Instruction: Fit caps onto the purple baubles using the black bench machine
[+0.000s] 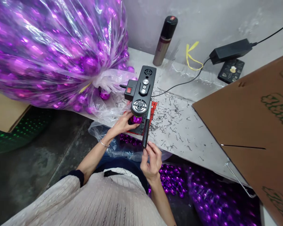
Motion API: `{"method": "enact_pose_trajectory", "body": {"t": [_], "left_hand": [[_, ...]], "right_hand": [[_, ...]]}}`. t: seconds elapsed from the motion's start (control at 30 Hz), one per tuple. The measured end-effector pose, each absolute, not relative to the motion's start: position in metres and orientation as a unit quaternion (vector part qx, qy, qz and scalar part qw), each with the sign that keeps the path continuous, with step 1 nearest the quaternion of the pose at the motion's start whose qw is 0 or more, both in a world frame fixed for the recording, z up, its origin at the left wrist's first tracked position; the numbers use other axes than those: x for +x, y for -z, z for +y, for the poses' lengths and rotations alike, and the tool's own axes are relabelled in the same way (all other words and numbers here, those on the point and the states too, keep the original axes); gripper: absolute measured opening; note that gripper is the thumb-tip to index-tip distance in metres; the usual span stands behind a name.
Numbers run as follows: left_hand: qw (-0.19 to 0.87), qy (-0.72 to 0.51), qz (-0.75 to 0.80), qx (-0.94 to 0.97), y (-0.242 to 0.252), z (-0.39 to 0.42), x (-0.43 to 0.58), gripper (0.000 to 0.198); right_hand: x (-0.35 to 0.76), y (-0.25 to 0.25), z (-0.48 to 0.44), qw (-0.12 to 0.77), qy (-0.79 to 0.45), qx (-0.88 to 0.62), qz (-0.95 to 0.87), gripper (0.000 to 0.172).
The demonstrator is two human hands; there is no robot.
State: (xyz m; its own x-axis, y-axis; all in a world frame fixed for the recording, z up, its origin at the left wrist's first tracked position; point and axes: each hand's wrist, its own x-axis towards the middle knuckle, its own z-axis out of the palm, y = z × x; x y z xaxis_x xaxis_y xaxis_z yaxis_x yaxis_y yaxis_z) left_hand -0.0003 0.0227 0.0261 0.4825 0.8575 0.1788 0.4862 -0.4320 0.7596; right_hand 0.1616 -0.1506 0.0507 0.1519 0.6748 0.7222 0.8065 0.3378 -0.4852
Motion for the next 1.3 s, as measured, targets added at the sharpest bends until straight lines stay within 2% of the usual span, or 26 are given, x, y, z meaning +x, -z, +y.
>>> {"method": "enact_pose_trajectory", "body": {"t": [0.27,0.33,0.43,0.5,0.67,0.87,1.3], "left_hand": [[0.307,-0.393,0.402,0.768,0.017,0.018,0.004,0.07],[0.302,-0.397,0.401,0.768,0.019,0.017,0.005,0.071],[0.303,-0.397,0.403,0.767,0.02,0.016,0.006,0.071],[0.308,-0.405,0.401,0.762,0.022,0.016,0.007,0.071],[0.32,-0.419,0.395,0.752,0.024,0.015,0.008,0.071],[0.327,-0.42,0.386,0.753,0.024,0.015,0.008,0.072],[0.323,-0.424,0.385,0.753,0.022,0.018,0.008,0.068]], "right_hand": [[0.163,-0.087,-0.105,0.542,0.152,-0.503,-0.656,0.067],[0.163,-0.1,-0.093,0.514,0.168,-0.495,-0.68,0.058],[0.159,-0.112,-0.08,0.483,0.16,-0.497,-0.703,0.028],[0.154,-0.111,-0.075,0.498,0.144,-0.5,-0.694,0.011],[0.145,-0.082,-0.064,0.545,0.138,-0.47,-0.681,0.026],[0.144,-0.053,-0.058,0.583,0.161,-0.455,-0.653,0.027],[0.145,-0.037,-0.051,0.604,0.173,-0.438,-0.643,0.029]]}}
